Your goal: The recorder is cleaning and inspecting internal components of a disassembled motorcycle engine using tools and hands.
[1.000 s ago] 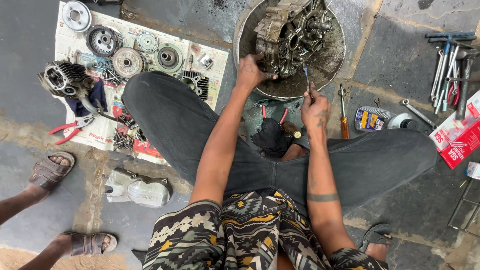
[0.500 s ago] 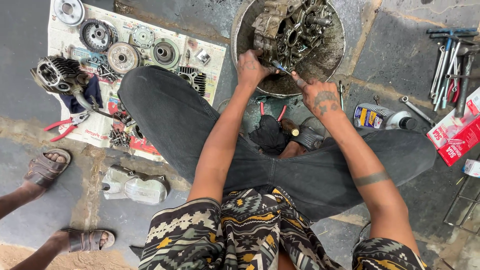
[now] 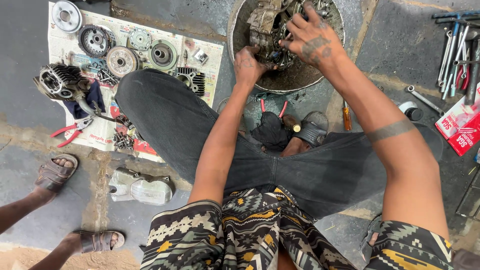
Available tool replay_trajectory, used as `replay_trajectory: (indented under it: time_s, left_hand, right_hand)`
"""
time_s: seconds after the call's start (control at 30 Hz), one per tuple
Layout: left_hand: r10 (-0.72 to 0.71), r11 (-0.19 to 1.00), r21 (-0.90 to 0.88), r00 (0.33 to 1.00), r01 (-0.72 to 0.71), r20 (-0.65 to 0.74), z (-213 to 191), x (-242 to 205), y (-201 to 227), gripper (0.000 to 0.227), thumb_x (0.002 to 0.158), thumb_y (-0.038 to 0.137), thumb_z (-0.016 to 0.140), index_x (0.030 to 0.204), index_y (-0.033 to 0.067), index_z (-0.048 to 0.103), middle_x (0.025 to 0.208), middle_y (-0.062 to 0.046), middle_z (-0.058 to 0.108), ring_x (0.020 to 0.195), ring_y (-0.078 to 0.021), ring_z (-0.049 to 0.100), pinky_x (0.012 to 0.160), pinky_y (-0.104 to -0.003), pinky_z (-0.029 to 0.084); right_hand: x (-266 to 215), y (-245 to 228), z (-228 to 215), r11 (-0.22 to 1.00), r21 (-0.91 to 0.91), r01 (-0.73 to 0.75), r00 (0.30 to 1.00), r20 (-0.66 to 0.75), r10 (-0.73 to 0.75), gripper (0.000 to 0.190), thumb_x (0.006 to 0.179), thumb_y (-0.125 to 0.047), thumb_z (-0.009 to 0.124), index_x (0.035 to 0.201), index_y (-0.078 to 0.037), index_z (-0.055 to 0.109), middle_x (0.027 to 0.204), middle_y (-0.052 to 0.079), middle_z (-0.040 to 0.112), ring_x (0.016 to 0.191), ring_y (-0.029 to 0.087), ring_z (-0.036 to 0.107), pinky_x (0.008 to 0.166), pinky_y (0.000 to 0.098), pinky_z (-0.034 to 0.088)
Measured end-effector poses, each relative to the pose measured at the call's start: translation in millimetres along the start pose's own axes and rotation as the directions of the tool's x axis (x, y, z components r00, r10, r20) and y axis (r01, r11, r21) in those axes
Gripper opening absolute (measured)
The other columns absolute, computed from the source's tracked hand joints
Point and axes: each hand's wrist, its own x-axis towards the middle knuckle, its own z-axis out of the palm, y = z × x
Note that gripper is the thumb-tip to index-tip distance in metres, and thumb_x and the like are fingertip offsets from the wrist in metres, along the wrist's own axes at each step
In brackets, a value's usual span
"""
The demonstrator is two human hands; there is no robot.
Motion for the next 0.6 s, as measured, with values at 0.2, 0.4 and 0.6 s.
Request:
replay_trajectory:
  time_s: [0.2, 0.4, 0.6]
  left_hand:
    - [-0.019, 0.999, -0.035, 1.0, 0.019, -0.009, 1.6, -0.5, -4.6, 0.07, 0.053, 0.033, 0.101, 0.111, 0.0035, 0.074, 0.11, -0.017, 0.076, 0.106, -0.0338, 0.072, 0.094, -0.042, 0.055]
    - [-0.022, 0.999, -0.029, 1.0, 0.022, -0.017, 4.7, 0.6, -5.2, 0.072, 0.051, 0.031, 0.101, 0.11, 0.0034, 0.072, 0.109, -0.016, 0.076, 0.105, -0.0338, 0.072, 0.093, -0.042, 0.055]
    - [-0.049, 0.999, -0.021, 0.998, 0.048, -0.029, 0.1, -3.3, 2.9, 0.076, 0.051, 0.033, 0.102, 0.112, 0.0022, 0.07, 0.11, -0.018, 0.074, 0.107, -0.0355, 0.069, 0.093, -0.043, 0.054]
  right_hand:
    - [39.7, 7.2, 63.1, 0.97, 0.218, -0.111, 0.994, 0.027, 0.107, 0.028, 0.094, -0.042, 0.065, 0.103, -0.021, 0.08, 0.12, 0.006, 0.065, 0.128, 0.025, 0.053, 0.111, 0.0429, 0.034]
    - [59.5, 3.8, -13.3, 0.966, -0.164, 0.199, 0.978, 0.095, -0.186, 0.02, 0.089, -0.026, 0.066, 0.074, -0.03, 0.079, 0.119, -0.004, 0.066, 0.131, 0.016, 0.052, 0.12, 0.0335, 0.03]
    - [37.6, -3.1, 3.7, 0.996, -0.063, 0.066, 0.997, -0.023, -0.067, 0.013, 0.087, -0.033, 0.068, 0.083, -0.029, 0.079, 0.116, 0.002, 0.068, 0.127, 0.018, 0.053, 0.121, 0.0378, 0.029]
